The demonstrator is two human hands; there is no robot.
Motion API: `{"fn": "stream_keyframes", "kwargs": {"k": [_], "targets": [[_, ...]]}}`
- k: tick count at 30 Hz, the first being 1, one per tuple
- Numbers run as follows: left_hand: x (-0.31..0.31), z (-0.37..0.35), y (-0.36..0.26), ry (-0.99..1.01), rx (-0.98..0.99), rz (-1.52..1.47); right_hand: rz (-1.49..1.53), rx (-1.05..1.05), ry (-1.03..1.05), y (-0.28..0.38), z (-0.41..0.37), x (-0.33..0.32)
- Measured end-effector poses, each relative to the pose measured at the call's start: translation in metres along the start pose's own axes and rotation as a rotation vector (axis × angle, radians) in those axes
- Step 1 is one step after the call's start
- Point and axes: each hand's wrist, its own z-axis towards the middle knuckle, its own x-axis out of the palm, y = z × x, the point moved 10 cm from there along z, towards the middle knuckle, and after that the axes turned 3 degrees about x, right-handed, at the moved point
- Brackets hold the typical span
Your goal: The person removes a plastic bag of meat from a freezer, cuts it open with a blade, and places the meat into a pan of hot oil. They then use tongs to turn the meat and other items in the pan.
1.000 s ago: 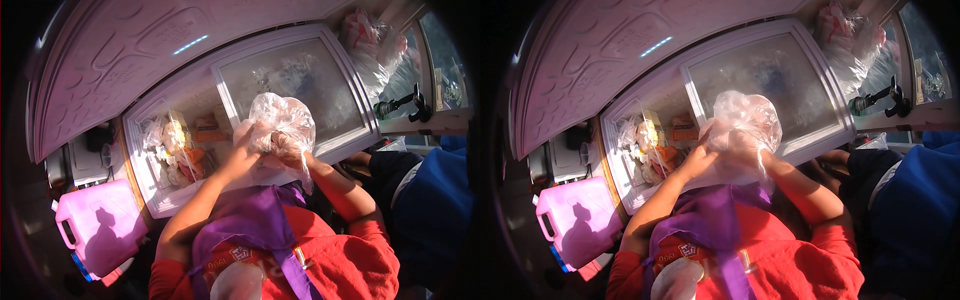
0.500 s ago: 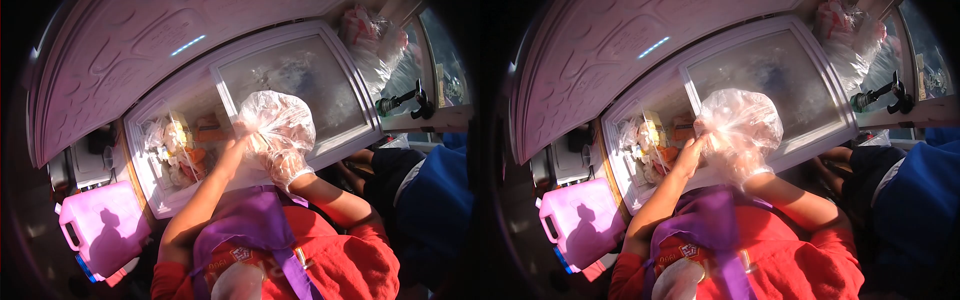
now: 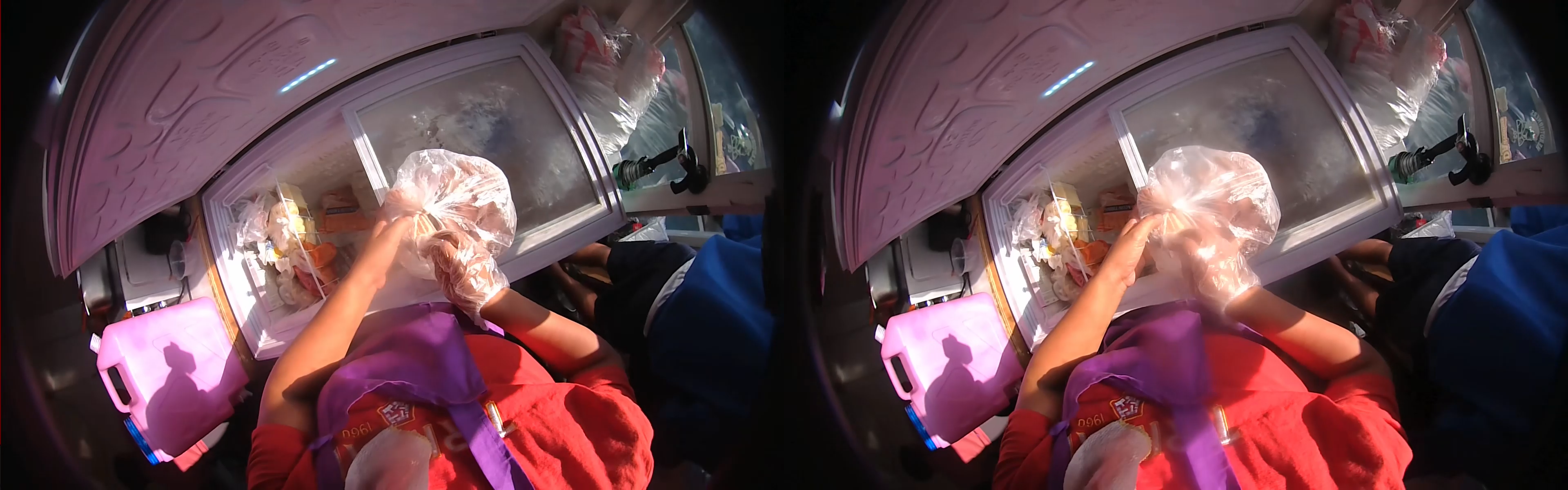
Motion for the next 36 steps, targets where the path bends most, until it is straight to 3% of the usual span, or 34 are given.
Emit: {"fn": "stream_keyframes", "kwargs": {"k": [2, 3, 6, 9, 12, 14, 16, 17, 20, 21, 24, 28, 31, 34, 36], "targets": [[0.007, 0.004, -0.009, 0.078, 0.137, -0.144, 0.053, -0.003, -0.143, -0.004, 0.007, -0.021], [0.011, 0.004, -0.015, 0.117, 0.206, -0.215, -0.034, 0.155, -0.043, -0.038, -0.005, 0.003], [0.029, -0.013, -0.043, 0.15, 0.405, 0.001, 0.001, 0.14, -0.093, -0.044, -0.003, 0.0], [0.021, 0.0, -0.032, 0.124, 0.454, 0.055, 0.153, 0.181, -0.021, -0.056, -0.001, 0.008], [0.02, 0.003, -0.028, 0.186, 0.304, 0.005, -0.162, 0.204, 0.272, -0.069, 0.004, 0.025], [0.02, 0.001, -0.033, 0.176, 0.389, 0.041, -0.394, 0.11, 0.351, -0.064, 0.003, 0.02], [0.022, -0.004, -0.039, 0.151, 0.496, 0.12, -0.474, -0.08, 0.249, -0.036, 0.004, 0.0], [0.025, -0.01, -0.042, 0.128, 0.561, 0.179, -0.282, 0.075, 0.435, -0.035, 0.004, -0.003], [0.028, -0.017, -0.043, 0.056, 0.65, 0.348, -0.294, -0.151, 0.524, -0.044, -0.028, 0.026], [0.023, -0.017, -0.037, 0.003, 0.67, 0.388, -0.543, -0.296, 0.529, -0.039, -0.038, 0.031], [0.013, -0.021, -0.034, -0.119, 0.656, 0.52, -0.302, -0.017, 0.653, -0.025, -0.02, 0.025], [0.015, -0.032, -0.043, -0.157, 0.674, 0.633, -0.695, -0.379, 0.458, -0.017, -0.031, 0.036], [0.018, -0.039, -0.045, -0.188, 0.762, 0.695, -0.238, -0.11, 0.611, -0.011, -0.023, 0.013], [0.026, -0.042, -0.048, -0.228, 0.784, 0.746, -0.631, -0.278, 1.003, 0.001, -0.045, 0.009], [0.036, -0.043, -0.052, -0.24, 0.826, 0.821, -0.819, -0.407, 0.763, -0.026, -0.075, 0.0]]}}
